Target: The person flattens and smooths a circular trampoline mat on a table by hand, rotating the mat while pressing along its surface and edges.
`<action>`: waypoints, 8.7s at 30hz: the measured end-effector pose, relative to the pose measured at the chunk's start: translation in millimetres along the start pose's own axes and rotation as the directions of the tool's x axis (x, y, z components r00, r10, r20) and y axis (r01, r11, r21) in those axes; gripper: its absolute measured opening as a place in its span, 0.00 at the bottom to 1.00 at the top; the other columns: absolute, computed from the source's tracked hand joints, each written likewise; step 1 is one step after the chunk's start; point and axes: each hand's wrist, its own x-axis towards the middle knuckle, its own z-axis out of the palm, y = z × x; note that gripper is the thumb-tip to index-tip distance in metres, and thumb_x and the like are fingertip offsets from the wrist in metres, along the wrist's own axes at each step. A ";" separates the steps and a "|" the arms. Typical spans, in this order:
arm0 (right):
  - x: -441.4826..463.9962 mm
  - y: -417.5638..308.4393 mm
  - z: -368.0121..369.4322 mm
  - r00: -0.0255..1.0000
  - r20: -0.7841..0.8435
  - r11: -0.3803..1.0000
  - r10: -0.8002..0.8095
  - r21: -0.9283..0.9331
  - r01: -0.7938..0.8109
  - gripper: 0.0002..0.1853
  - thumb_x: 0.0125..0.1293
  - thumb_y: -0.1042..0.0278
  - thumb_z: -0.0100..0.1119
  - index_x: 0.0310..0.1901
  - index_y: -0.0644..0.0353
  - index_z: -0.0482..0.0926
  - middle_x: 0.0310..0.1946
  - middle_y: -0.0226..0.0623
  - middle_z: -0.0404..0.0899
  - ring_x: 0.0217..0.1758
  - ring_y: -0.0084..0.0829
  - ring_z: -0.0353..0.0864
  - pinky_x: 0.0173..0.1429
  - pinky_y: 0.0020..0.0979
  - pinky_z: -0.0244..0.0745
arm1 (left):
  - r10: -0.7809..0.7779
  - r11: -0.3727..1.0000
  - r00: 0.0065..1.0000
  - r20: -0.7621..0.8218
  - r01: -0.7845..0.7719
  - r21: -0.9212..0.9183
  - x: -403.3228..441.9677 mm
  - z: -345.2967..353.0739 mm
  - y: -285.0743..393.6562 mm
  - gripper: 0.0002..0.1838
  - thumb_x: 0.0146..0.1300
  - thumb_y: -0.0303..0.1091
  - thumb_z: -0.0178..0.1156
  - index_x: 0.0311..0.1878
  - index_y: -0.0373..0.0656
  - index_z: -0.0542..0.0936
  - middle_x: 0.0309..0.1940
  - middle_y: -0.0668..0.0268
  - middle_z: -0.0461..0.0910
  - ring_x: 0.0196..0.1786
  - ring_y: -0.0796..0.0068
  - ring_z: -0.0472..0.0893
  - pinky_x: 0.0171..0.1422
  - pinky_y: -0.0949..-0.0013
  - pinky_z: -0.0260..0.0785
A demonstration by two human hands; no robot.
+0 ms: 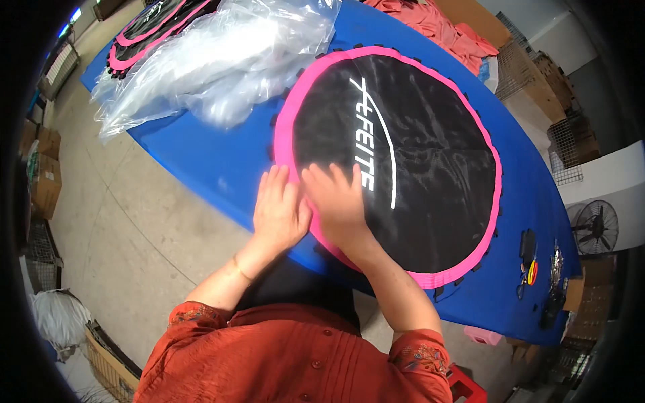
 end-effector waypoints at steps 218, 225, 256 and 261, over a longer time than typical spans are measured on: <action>-250.0 142.3 -68.4 0.726 -0.266 0.696 0.634 -0.213 -0.686 0.38 0.59 0.87 0.54 0.74 0.56 0.79 0.73 0.43 0.81 0.76 0.54 0.77 0.87 0.68 0.50 | 0.105 0.988 0.993 0.056 -0.110 0.110 2.9 5.3 -9.2 0.20 0.71 0.34 0.65 0.58 0.31 0.76 0.70 0.33 0.74 0.72 0.31 0.73 0.77 0.41 0.67; -220.1 152.2 -52.6 0.765 -0.259 0.735 0.589 -0.222 -0.641 0.39 0.59 0.87 0.56 0.75 0.54 0.79 0.74 0.40 0.80 0.77 0.51 0.76 0.87 0.68 0.50 | 0.024 0.995 0.992 0.126 -0.037 0.097 1.0 6.0 -13.6 0.25 0.71 0.39 0.67 0.62 0.31 0.76 0.74 0.34 0.72 0.78 0.30 0.69 0.87 0.40 0.59; -6.3 158.3 -8.8 0.902 -0.024 0.899 0.430 -0.077 -0.431 0.33 0.71 0.82 0.54 0.77 0.49 0.77 0.79 0.34 0.75 0.83 0.50 0.71 0.89 0.67 0.45 | -0.011 1.000 0.998 0.055 0.009 0.030 1.1 4.4 -2.5 0.22 0.67 0.39 0.68 0.58 0.33 0.80 0.72 0.33 0.74 0.78 0.30 0.70 0.86 0.38 0.59; -27.6 121.4 -22.5 0.943 0.022 0.936 0.332 -0.127 -0.327 0.36 0.64 0.84 0.59 0.76 0.51 0.77 0.78 0.35 0.77 0.82 0.50 0.71 0.89 0.67 0.46 | -0.030 0.999 0.999 0.045 0.028 0.037 2.7 4.0 -0.8 0.22 0.66 0.38 0.68 0.57 0.32 0.80 0.72 0.33 0.74 0.78 0.30 0.71 0.87 0.39 0.59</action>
